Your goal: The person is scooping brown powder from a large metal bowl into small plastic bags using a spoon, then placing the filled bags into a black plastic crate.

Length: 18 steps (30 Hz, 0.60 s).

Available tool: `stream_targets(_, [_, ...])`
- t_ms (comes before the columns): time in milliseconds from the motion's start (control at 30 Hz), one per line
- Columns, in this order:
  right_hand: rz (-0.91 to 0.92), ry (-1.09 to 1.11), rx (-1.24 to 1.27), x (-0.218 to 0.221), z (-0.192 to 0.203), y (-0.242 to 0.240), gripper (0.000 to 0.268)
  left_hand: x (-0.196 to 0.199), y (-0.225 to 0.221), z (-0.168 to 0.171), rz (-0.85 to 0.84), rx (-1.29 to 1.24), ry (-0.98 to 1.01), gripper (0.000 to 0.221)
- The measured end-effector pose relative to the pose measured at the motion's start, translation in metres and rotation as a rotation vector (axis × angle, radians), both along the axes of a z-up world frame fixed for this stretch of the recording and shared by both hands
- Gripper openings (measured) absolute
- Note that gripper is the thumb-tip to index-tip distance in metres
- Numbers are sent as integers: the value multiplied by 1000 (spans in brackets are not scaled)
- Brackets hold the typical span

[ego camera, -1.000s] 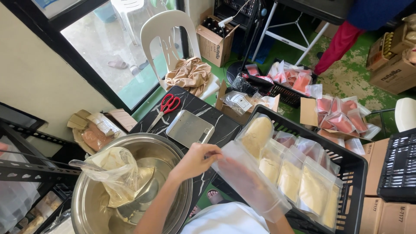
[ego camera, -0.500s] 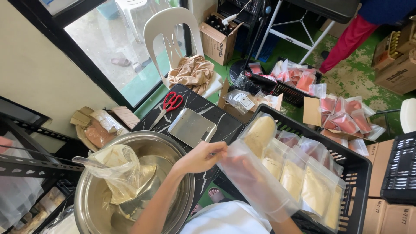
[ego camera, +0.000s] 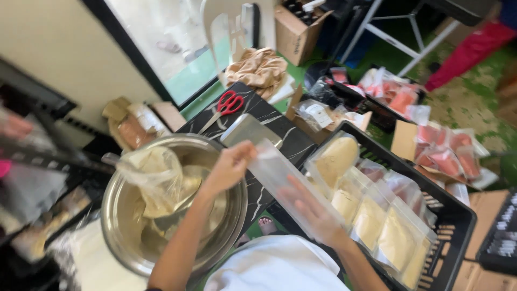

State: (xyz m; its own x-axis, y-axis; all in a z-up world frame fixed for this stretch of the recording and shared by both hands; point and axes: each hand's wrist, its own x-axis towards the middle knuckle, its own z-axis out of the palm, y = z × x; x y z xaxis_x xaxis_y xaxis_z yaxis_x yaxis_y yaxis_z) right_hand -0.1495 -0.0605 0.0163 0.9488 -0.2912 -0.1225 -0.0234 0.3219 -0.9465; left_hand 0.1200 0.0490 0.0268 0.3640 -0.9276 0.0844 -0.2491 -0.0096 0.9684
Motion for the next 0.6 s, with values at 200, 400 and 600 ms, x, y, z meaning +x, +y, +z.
stream_targets(200, [316, -75, -963, 11, 22, -20, 60, 14, 99, 26, 376, 173, 31, 26])
stream_targets(400, [249, -185, -1196, 85, 16, -28, 59, -27, 176, -9, 768, 127, 101, 21])
stream_targets(600, [561, -298, -1117, 153, 42, 20, 47, -94, 173, 7, 985, 107, -848, 86])
